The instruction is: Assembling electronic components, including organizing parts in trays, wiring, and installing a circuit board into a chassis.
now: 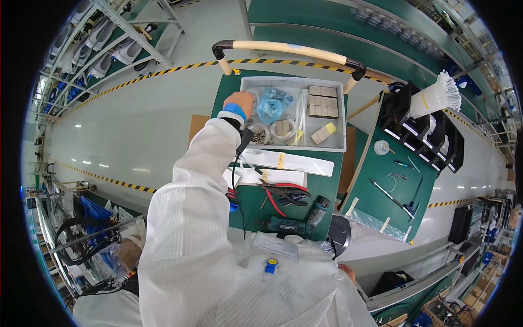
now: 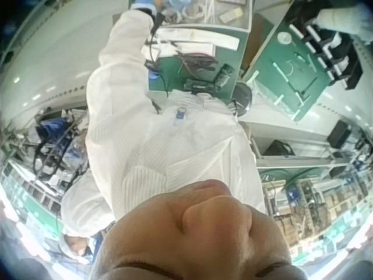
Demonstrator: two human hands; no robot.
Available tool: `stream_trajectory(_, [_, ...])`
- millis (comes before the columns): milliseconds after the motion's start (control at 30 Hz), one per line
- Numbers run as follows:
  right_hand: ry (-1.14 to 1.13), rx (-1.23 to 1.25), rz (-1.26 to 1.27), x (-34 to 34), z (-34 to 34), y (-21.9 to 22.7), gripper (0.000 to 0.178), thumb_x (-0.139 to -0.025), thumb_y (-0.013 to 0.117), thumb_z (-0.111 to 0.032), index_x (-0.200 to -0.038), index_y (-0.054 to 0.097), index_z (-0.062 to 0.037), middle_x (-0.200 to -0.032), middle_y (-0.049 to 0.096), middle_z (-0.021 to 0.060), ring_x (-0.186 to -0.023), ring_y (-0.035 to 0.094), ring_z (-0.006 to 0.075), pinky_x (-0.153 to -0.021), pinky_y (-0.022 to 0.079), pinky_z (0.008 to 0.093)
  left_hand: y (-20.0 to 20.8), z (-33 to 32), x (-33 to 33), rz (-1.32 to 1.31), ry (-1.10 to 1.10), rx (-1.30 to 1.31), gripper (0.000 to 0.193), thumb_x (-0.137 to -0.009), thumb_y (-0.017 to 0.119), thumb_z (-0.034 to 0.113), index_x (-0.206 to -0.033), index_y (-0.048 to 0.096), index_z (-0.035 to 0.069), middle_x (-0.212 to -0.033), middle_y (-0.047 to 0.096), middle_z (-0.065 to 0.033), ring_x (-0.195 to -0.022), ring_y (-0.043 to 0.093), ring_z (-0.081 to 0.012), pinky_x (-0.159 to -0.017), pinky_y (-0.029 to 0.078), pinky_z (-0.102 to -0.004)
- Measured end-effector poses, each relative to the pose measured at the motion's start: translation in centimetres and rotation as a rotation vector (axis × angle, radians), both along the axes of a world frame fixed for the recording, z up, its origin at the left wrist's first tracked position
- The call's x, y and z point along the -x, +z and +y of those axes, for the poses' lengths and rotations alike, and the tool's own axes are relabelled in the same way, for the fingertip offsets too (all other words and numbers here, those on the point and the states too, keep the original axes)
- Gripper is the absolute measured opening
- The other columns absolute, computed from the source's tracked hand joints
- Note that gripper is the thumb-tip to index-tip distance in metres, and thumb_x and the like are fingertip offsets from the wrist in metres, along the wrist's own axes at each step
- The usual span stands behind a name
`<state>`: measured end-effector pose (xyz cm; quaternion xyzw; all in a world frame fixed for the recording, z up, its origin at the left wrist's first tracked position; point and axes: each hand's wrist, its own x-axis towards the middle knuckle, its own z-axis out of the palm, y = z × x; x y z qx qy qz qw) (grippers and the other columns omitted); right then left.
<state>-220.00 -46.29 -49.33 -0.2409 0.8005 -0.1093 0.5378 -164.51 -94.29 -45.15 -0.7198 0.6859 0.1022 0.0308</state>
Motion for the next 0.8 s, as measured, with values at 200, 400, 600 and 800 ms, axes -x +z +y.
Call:
stream_trajectory(200, [-0.025,0.017,-0.007,0.5,2.2,-1.5,0.027,-0.088,0.066,-0.023,-0.091,0.070,0.0035,-0.076,0.070,0.0070,-0.069,0.061,0.0117,-0.065,0.050,0.0290,1.3,0.7,1.1,-0.063,-0.024,0.078,0.023,-0.083,0.061,0.015,-0.104,0.070,0.017,-0.102,0.071,-0.0099,-0.101,0.063,-0.0328,-0.086,0.052,-0.0437])
stream_trajectory(400, [-0.104,0.061,-0.068,0.8,5.1,-4.3,0.028,-0.088,0.066,-0.024,-0.091,0.070,0.0035,-0.076,0.070,0.0079,-0.072,0.062,0.0129,-0.068,0.050,0.0301,0.8,0.8,0.9,-0.057,-0.126,0.090,0.018,-0.080,0.062,0.016,-0.097,0.070,0.015,-0.096,0.072,-0.0081,-0.097,0.064,-0.0316,-0.082,0.053,-0.0448])
stream_trajectory(600, [-0.028,0.020,0.006,-0.5,3.4,-2.0,0.028,-0.088,0.065,-0.024,-0.089,0.070,0.0035,-0.075,0.069,0.0079,-0.071,0.062,0.0141,-0.068,0.050,0.0305,0.9,0.8,1.4,-0.174,-0.135,0.053,0.017,-0.080,0.061,0.019,-0.091,0.072,0.014,-0.094,0.072,-0.0086,-0.096,0.064,-0.0319,-0.081,0.053,-0.0452])
stream_trajectory(800, [-0.008,0.022,0.009,-1.1,2.9,-0.7,0.029,-0.088,0.065,-0.025,-0.091,0.070,0.0034,-0.076,0.070,0.0070,-0.071,0.063,0.0139,-0.068,0.050,0.0302,-0.2,1.0,-0.2,-0.065,-0.170,0.137,0.017,-0.082,0.057,0.020,-0.088,0.071,0.012,-0.091,0.071,-0.0103,-0.094,0.064,-0.0347,-0.080,0.052,-0.0461])
